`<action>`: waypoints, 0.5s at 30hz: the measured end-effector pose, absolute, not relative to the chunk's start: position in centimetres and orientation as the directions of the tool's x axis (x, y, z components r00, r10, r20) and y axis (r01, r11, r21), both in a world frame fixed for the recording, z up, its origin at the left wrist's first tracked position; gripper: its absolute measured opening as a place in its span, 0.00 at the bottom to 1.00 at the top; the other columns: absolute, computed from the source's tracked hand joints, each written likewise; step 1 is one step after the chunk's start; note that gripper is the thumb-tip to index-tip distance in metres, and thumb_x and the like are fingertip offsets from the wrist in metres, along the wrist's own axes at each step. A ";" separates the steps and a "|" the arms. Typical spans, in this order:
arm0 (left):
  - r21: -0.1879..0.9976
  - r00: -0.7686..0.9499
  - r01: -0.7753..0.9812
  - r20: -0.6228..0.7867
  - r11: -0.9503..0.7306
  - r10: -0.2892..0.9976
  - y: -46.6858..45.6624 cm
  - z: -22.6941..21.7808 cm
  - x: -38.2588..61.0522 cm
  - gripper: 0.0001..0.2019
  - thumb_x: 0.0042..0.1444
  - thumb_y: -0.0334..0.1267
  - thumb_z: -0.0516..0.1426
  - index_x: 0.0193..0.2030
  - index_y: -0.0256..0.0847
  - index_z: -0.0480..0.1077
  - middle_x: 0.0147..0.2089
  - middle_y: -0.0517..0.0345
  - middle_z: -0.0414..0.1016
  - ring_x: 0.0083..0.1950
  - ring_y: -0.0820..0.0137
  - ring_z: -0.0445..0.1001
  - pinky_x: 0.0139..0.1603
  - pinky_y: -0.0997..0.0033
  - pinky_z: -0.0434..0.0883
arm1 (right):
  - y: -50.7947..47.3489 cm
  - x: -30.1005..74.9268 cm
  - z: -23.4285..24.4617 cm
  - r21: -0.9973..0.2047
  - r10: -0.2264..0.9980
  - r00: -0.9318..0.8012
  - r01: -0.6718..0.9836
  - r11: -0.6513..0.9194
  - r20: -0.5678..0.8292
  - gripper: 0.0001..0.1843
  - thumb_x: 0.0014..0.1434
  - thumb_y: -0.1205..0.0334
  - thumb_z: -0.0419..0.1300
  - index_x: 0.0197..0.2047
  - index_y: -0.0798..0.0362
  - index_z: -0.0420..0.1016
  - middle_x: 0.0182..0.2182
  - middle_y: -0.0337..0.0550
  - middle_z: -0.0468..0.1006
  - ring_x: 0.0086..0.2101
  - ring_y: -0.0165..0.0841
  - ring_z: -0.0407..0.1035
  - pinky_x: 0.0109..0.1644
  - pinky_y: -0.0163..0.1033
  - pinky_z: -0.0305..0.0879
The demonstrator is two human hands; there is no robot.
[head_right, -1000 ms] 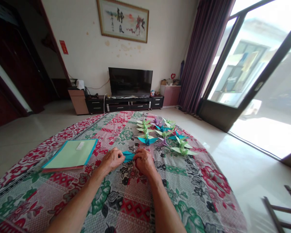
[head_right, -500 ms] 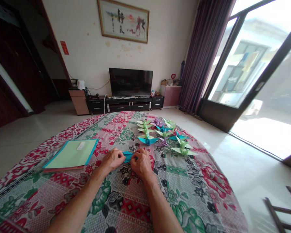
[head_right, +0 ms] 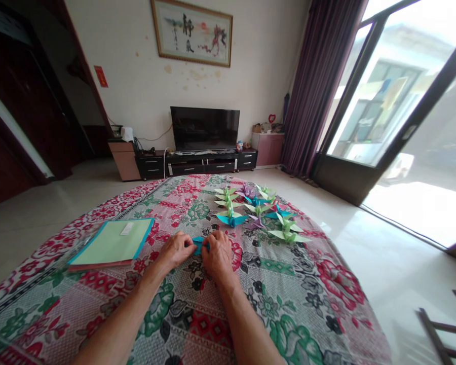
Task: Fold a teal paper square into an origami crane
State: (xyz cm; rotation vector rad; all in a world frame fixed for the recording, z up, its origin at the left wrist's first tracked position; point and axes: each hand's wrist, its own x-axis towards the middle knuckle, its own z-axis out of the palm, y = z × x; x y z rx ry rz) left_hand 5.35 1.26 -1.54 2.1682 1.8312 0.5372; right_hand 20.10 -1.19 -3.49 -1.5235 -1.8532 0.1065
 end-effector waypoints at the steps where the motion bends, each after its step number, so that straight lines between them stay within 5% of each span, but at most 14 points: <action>1: 0.422 0.142 0.889 0.113 -0.177 0.983 1.3 -1.5 5.3 0.08 0.49 0.41 0.55 0.28 0.39 0.72 0.34 0.55 0.70 0.36 0.71 0.69 0.36 0.75 0.62 | -1.3 20.0 -3.3 -0.475 0.874 -0.063 0.819 0.321 0.482 0.08 0.50 0.68 0.57 0.35 0.50 0.74 0.40 0.44 0.70 0.42 0.37 0.61 0.46 0.40 0.56; 6: 0.414 0.161 0.887 0.140 -0.205 0.977 1.2 -1.5 5.3 0.09 0.49 0.41 0.56 0.29 0.38 0.73 0.32 0.54 0.70 0.35 0.70 0.69 0.35 0.73 0.62 | -1.4 19.4 -3.2 -0.450 0.847 -0.203 0.773 0.447 0.492 0.21 0.51 0.74 0.52 0.46 0.46 0.72 0.46 0.42 0.70 0.46 0.36 0.60 0.50 0.41 0.53; 10: 0.457 0.157 0.862 0.172 -0.220 0.973 1.6 -2.1 5.0 0.09 0.48 0.41 0.55 0.26 0.38 0.73 0.31 0.54 0.70 0.33 0.70 0.69 0.35 0.73 0.62 | -1.0 19.5 -3.7 -0.471 0.858 -0.241 0.752 0.461 0.454 0.20 0.52 0.74 0.51 0.44 0.46 0.75 0.43 0.41 0.73 0.43 0.35 0.62 0.50 0.40 0.54; 15: 0.751 0.192 0.636 0.070 -0.178 0.979 2.6 -2.5 3.0 0.07 0.45 0.33 0.55 0.31 0.36 0.73 0.30 0.58 0.74 0.32 0.73 0.70 0.34 0.76 0.65 | -0.9 19.6 -3.9 -0.484 0.863 -0.242 0.746 0.458 0.444 0.19 0.53 0.73 0.51 0.42 0.46 0.76 0.42 0.42 0.74 0.43 0.35 0.63 0.49 0.40 0.56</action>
